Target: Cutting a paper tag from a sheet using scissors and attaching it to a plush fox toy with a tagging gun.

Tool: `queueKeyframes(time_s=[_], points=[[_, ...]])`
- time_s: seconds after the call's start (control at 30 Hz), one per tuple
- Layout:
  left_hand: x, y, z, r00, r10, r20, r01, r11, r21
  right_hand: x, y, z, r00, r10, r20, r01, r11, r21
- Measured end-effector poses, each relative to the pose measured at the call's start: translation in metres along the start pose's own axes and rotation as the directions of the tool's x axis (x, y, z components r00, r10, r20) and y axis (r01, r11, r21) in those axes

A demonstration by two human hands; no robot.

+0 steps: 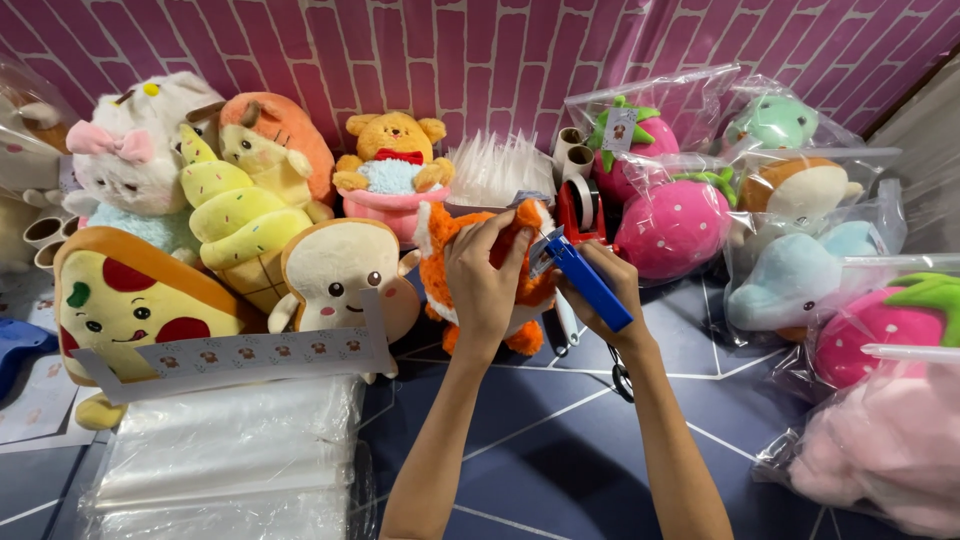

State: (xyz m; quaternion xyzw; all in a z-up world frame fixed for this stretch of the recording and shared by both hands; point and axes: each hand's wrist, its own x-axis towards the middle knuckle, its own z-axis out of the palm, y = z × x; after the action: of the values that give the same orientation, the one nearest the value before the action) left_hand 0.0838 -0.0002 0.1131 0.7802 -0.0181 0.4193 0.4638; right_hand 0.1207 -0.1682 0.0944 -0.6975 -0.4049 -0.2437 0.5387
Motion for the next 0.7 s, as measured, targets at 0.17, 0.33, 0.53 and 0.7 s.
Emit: queueKeyframes(time_s=[0.17,0.33,0.53,0.7], points=[[-0.001,-0.001,0.0,1.0,-0.013,-0.024,0.013,1.0,-0.016,0.001,-0.003,-0.001,1.0,-0.013,0.0,0.013,1.0,-0.014],[-0.001,-0.003,0.0,0.999,-0.031,-0.031,0.03,0.999,-0.014,-0.004,0.003,-0.005,0.999,-0.049,0.006,0.05,0.998,-0.046],[0.001,0.0,-0.003,1.0,-0.022,-0.003,0.022,1.0,-0.011,0.004,-0.006,-0.008,0.998,-0.064,0.008,0.065,0.997,-0.049],[0.002,0.007,-0.007,0.998,-0.031,0.059,0.033,0.999,-0.035,0.001,-0.002,-0.006,0.999,-0.053,0.004,0.053,0.997,-0.063]])
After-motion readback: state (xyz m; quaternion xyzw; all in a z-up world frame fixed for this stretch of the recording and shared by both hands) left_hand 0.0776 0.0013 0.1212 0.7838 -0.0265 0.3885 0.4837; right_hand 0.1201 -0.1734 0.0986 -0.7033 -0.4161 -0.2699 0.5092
